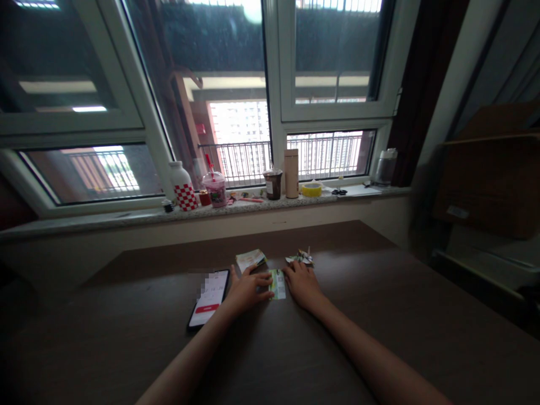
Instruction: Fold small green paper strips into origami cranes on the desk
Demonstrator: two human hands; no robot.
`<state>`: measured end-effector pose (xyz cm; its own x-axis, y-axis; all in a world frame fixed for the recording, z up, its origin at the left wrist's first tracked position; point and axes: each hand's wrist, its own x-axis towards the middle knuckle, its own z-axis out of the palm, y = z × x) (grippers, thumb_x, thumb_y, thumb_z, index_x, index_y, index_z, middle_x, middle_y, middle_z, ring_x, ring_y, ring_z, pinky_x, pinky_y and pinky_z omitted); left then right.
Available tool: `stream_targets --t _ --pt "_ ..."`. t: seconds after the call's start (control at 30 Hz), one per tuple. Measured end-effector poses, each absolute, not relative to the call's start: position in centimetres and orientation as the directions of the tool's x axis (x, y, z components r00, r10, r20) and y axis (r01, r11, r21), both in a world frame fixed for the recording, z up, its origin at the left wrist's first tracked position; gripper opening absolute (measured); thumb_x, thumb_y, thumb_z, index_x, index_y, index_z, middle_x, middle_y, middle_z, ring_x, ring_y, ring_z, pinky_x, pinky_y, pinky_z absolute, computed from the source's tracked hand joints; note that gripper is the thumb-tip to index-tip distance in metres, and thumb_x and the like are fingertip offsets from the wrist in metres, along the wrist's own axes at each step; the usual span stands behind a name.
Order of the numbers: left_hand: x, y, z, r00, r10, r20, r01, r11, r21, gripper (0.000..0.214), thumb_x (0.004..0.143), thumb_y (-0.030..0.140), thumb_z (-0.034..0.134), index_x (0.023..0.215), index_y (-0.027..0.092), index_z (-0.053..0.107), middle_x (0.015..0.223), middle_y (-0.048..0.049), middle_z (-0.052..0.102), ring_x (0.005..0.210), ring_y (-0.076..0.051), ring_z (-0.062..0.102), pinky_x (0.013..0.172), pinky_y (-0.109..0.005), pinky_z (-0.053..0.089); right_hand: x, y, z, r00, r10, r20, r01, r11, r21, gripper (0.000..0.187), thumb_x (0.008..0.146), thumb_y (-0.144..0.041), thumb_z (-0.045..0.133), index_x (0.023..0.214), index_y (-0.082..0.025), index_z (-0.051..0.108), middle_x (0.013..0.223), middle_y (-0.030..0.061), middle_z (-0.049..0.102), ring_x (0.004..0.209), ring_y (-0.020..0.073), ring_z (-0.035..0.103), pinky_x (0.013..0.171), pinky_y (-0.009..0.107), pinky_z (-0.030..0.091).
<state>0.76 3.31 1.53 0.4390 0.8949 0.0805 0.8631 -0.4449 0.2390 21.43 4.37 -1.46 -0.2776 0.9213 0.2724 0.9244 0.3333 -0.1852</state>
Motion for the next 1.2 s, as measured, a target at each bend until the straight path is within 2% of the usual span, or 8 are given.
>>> stream_targets --t 0.2,0.37,0.57,1.2 --pt "0.7 3.4 1.4 0.439 0.896 0.071 0.862 -0.442 0.250 0.040 0.082 0.059 0.060 0.116 0.039 0.067 0.139 -0.0004 0.059 0.143 -0.040 0.026 0.101 -0.080 -0.015 21.3 4.3 -1.7 -0.268 0.920 0.285 0.934 0.320 -0.156 0.036 0.096 -0.028 0.044 0.129 -0.026 0.059 0.123 0.0104 0.057 0.114 0.0272 0.051 0.097 0.040 0.039" --pt "0.8 3.3 1.6 0.445 0.894 0.049 0.868 -0.444 0.223 0.042 0.083 0.062 0.055 0.118 0.039 0.066 0.141 0.0005 0.057 0.144 -0.040 0.023 0.102 -0.079 -0.014 21.7 4.1 -1.9 -0.269 0.902 0.337 0.909 0.354 -0.223 0.035 0.095 -0.026 0.046 0.127 -0.023 0.060 0.120 0.0116 0.058 0.112 0.0252 0.052 0.096 0.036 0.041" --pt "0.8 3.2 1.7 0.444 0.896 0.035 0.872 -0.440 0.212 0.043 0.084 0.062 0.054 0.119 0.040 0.065 0.141 0.0002 0.056 0.144 -0.040 0.023 0.102 -0.080 -0.013 21.9 4.4 -2.0 -0.277 0.894 0.352 0.885 0.380 -0.269 0.026 0.093 -0.030 0.053 0.113 -0.026 0.069 0.115 0.0094 0.059 0.109 0.0242 0.053 0.095 0.036 0.042" --pt "0.8 3.2 1.7 0.449 0.892 0.046 0.866 -0.447 0.225 0.041 0.084 0.059 0.056 0.119 0.040 0.065 0.141 0.0005 0.056 0.144 -0.040 0.023 0.101 -0.080 -0.014 22.5 5.3 -1.8 -0.308 0.911 0.276 0.846 0.395 -0.359 0.030 0.085 -0.036 0.064 0.112 -0.026 0.073 0.111 0.0106 0.060 0.106 0.0238 0.056 0.098 0.037 0.041"
